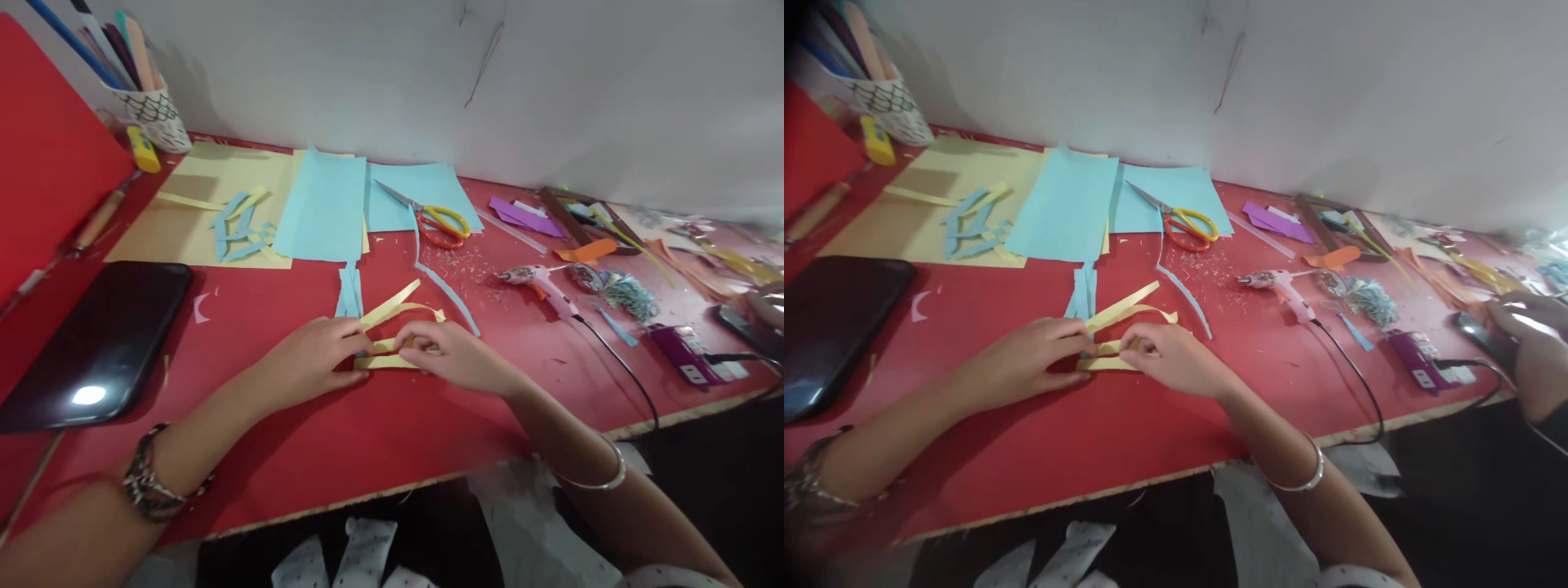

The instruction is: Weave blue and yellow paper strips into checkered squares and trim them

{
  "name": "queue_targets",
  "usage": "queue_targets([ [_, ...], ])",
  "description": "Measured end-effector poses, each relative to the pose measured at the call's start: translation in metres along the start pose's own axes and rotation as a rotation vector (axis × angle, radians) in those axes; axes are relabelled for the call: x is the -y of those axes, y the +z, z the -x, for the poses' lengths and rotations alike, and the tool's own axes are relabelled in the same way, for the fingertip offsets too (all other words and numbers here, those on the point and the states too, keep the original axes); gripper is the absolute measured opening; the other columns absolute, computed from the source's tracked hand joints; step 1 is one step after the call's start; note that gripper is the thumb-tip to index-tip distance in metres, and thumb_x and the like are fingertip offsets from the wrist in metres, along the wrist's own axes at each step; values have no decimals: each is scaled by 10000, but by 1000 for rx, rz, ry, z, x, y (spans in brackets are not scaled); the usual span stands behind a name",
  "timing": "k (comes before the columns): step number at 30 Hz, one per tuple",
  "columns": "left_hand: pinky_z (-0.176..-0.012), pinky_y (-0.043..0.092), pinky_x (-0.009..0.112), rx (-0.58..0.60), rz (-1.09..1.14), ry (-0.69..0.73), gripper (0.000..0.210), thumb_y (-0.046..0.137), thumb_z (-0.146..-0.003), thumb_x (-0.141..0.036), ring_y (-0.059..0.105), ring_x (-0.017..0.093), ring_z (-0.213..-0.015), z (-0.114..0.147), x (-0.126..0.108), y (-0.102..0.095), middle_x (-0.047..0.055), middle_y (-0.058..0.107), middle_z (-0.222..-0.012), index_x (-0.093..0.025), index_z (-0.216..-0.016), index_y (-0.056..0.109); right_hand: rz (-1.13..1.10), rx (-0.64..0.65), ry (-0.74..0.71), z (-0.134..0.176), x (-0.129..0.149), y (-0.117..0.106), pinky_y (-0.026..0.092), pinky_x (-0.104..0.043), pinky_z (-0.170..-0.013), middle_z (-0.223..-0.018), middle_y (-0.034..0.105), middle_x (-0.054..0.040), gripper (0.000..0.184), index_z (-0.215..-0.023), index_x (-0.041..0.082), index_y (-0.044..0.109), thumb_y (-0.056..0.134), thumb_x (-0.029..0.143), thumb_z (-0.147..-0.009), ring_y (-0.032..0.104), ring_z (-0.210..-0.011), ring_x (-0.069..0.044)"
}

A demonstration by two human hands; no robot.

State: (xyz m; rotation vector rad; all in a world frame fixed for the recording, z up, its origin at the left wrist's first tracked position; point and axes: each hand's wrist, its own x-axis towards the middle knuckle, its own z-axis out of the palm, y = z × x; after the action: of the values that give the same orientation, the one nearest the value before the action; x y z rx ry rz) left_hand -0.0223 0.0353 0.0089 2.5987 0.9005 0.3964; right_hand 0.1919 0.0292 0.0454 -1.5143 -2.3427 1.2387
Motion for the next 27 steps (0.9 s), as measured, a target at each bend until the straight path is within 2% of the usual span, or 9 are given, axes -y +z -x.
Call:
queue_targets([
  [3,-602,389,234,-1,-70,33,102,511,-820,-220,534,127,-664,1,1,1,17,584,-812,-186,-851,602,91,-14,9,3,3,-2,337,-215,-559,-711,585,34,199,-910,209,606,556,345,-774,490,-602,-89],
  [7,-612,395,247,15,-151,83,87,514,-827,-197,536,125,-644,1,2,1,14,597,-808,-180,-839,599,169,3,-36,6,2,-7,373,-231,-613,-798,631,13,196,-954,213,609,534,297,-794,537,-671,-111],
  [11,-598,398,251,-7,-185,110,84,523,-825,-197,538,132,-635,1,2,2,16,602,-795,-174,-841,602,201,76,-125,9,3,-5,409,-264,-707,-1031,620,-26,355,-1121,228,535,570,301,-775,563,-854,-156],
  [13,-581,397,245,-21,-193,116,93,515,-827,-193,532,127,-615,1,2,2,15,600,-780,-169,-841,604,237,73,-127,9,5,-1,413,-294,-750,-1080,595,-49,365,-1091,208,536,610,308,-748,551,-909,-180],
  [19,-559,401,241,-39,-242,107,108,505,-822,-183,541,134,-610,2,1,3,15,593,-745,-156,-858,602,368,17,-35,9,10,8,394,-277,-669,-861,554,-32,45,-825,173,543,517,203,-805,526,-738,-140],
  [22,-555,406,244,-32,-273,119,114,498,-826,-188,548,138,-612,2,1,2,16,592,-740,-155,-865,600,325,-53,-38,9,9,9,366,-253,-645,-801,532,-8,44,-765,177,513,507,194,-806,500,-700,-120],
  [27,-544,406,227,-36,-275,115,161,450,-859,-213,559,129,-629,3,1,2,19,604,-756,-160,-809,593,247,-142,-24,10,4,11,317,-221,-573,-718,486,17,151,-666,179,436,514,210,-792,430,-608,-87],
])
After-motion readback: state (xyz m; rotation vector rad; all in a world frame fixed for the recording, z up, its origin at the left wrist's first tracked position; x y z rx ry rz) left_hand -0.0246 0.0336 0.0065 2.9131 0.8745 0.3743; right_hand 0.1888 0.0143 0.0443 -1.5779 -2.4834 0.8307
